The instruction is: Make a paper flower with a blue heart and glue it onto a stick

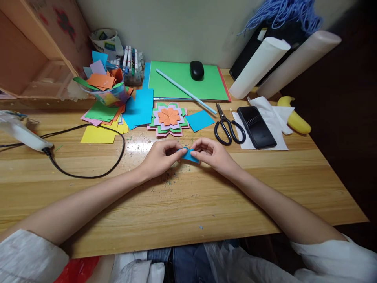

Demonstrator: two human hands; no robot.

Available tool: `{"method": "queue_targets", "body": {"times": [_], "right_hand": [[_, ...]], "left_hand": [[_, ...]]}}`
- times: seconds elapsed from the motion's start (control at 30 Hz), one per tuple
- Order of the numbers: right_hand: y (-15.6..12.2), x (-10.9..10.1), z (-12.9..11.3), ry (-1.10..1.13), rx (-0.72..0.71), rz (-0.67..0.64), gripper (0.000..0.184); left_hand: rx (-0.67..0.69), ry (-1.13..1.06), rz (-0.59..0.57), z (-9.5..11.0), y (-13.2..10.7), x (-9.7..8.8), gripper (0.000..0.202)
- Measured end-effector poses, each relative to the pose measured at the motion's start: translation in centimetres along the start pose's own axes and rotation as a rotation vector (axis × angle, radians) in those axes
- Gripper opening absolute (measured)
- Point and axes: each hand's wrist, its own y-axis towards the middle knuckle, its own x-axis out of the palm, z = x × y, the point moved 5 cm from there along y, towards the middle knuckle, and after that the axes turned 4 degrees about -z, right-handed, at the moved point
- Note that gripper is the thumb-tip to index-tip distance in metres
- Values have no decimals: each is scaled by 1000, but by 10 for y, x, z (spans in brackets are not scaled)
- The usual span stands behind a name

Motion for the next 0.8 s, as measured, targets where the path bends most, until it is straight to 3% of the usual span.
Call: {"method": "queue_targets", "body": {"times": [0.2,0.6,0.8], "right_hand": [[-1,2,-1,-42,-35,-21,19],[-1,1,-3,-48,25,-115,21],[-1,0,-4,-46,33,-134,20]], "left_hand": [[4,-59,-72,4,1,3,25],[-57,-169,-117,7,2,-1,27],[-104,-206,-193,6,4,-3,31]]}}
